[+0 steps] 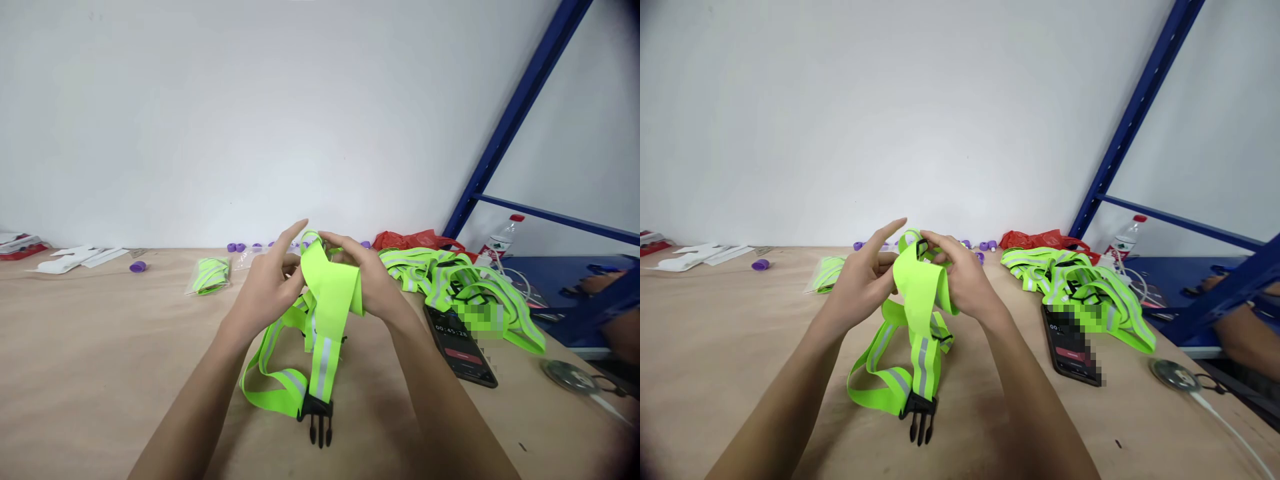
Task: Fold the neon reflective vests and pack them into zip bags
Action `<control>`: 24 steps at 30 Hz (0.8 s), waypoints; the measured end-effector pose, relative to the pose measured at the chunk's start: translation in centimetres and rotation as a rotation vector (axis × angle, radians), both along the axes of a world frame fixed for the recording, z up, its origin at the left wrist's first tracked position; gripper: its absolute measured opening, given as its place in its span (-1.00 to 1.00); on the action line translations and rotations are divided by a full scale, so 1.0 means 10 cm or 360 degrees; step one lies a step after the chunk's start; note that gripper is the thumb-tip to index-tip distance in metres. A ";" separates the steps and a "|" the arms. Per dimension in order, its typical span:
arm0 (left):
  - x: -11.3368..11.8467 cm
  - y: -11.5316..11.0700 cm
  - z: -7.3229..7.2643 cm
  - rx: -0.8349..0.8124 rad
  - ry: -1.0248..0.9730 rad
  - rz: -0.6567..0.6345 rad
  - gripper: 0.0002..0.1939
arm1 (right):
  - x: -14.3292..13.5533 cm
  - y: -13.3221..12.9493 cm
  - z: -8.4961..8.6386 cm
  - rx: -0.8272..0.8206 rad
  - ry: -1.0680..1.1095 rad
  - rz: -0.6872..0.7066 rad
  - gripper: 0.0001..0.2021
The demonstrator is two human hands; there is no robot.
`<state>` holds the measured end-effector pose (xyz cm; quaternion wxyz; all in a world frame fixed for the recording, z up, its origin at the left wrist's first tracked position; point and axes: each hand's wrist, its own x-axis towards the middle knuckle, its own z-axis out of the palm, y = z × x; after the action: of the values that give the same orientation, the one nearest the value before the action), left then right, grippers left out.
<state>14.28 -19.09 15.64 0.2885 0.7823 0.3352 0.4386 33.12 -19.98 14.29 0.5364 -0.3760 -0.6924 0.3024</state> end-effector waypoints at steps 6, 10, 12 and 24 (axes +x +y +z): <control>0.00 0.01 0.01 -0.0174 -0.0159 -0.0010 -0.61 | -0.06 0.01 -0.04 -0.0032 -0.0045 -0.0027 -0.39; -0.01 0.05 0.02 -0.0312 -0.0316 -0.0170 -0.72 | -0.07 0.01 0.00 -0.0007 0.0025 -0.0095 -0.48; -0.03 0.07 0.01 -0.0289 -0.0312 -0.0167 -0.80 | -0.06 -0.01 0.03 0.0044 0.0030 -0.0157 -0.50; -0.03 0.13 -0.03 0.0243 0.0347 0.0406 -0.73 | 0.05 -0.05 0.08 0.0364 -0.0075 -0.0297 -0.47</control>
<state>13.96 -17.82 15.34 0.1322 0.7961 0.4266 0.4084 33.64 -20.52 15.09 0.5852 -0.3820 -0.6968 0.1615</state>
